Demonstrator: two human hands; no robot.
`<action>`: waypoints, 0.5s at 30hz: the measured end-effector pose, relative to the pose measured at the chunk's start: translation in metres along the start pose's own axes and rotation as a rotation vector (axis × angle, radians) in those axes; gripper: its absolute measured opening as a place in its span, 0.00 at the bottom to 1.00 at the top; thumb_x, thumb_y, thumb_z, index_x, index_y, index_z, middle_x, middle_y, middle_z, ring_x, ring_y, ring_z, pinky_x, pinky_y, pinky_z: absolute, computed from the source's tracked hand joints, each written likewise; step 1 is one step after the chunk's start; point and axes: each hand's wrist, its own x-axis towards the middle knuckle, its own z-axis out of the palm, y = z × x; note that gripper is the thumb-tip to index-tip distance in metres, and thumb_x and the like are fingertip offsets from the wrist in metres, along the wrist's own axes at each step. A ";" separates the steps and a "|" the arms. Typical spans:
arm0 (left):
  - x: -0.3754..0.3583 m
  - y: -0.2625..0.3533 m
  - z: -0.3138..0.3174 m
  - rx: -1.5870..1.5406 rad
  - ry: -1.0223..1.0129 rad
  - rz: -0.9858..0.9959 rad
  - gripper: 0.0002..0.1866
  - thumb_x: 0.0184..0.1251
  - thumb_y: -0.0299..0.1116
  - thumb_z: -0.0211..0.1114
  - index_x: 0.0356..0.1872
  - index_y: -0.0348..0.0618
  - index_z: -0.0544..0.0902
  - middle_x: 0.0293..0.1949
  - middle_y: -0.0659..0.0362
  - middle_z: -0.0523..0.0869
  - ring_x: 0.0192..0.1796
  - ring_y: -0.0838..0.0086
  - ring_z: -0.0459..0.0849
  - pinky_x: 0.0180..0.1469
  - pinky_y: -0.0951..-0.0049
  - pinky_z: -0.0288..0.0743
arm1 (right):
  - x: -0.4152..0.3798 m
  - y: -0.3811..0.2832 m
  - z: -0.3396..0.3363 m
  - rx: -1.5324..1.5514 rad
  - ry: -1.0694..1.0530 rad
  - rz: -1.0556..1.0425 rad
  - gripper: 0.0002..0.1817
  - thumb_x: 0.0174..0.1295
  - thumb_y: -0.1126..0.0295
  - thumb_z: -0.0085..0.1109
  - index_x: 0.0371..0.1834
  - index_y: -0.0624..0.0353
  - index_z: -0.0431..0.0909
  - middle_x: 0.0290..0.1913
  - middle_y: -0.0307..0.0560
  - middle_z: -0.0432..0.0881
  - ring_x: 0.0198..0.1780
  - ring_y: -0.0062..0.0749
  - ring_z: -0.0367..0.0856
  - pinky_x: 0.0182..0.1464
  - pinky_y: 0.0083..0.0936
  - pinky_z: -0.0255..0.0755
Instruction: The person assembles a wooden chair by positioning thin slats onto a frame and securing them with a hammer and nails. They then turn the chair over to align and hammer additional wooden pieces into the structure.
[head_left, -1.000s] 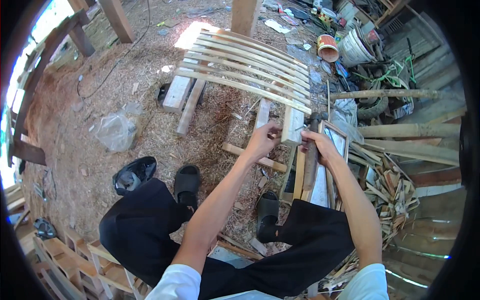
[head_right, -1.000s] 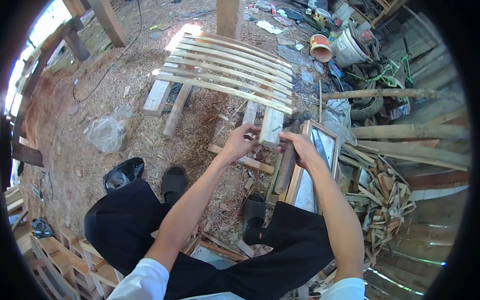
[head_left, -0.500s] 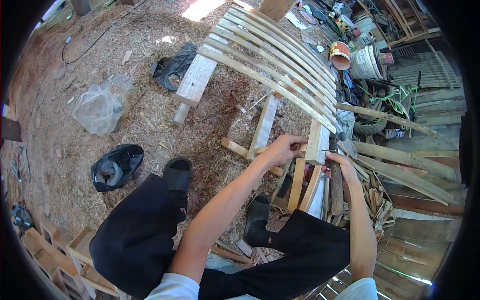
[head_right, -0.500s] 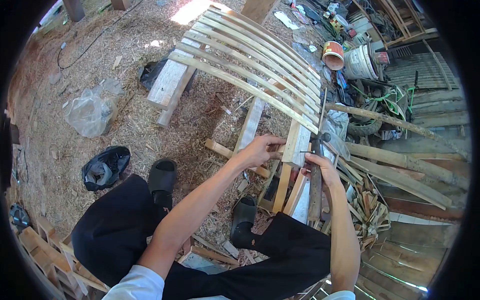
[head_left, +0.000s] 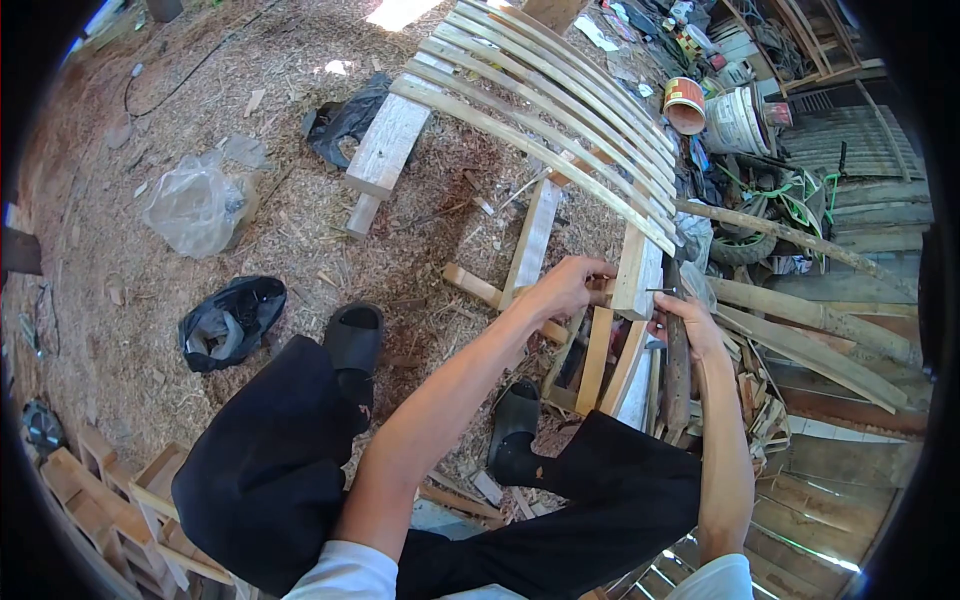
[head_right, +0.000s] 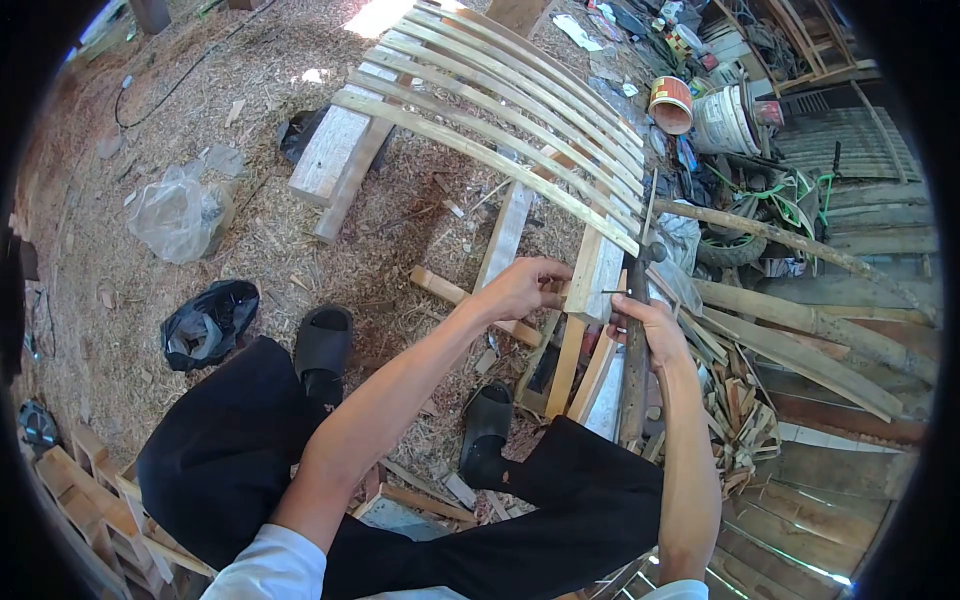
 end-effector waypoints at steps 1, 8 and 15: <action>0.000 0.000 0.000 0.009 -0.009 -0.011 0.26 0.51 0.23 0.73 0.55 0.37 0.80 0.48 0.51 0.85 0.49 0.66 0.81 0.54 0.68 0.73 | 0.001 0.001 0.000 -0.010 0.007 -0.007 0.14 0.59 0.67 0.67 0.44 0.63 0.79 0.35 0.40 0.82 0.34 0.24 0.81 0.37 0.26 0.80; 0.001 -0.008 -0.001 0.026 -0.018 -0.001 0.25 0.55 0.23 0.71 0.57 0.38 0.79 0.48 0.53 0.85 0.53 0.68 0.80 0.58 0.69 0.72 | -0.004 -0.001 0.011 0.025 0.020 -0.014 0.13 0.61 0.67 0.64 0.45 0.63 0.79 0.37 0.43 0.84 0.33 0.24 0.81 0.36 0.24 0.78; -0.008 0.004 -0.011 0.214 -0.032 0.019 0.24 0.60 0.27 0.67 0.59 0.38 0.77 0.55 0.51 0.81 0.58 0.65 0.78 0.61 0.69 0.70 | 0.002 0.002 0.016 0.081 -0.015 0.021 0.13 0.63 0.70 0.61 0.47 0.66 0.77 0.40 0.45 0.83 0.38 0.29 0.83 0.40 0.27 0.80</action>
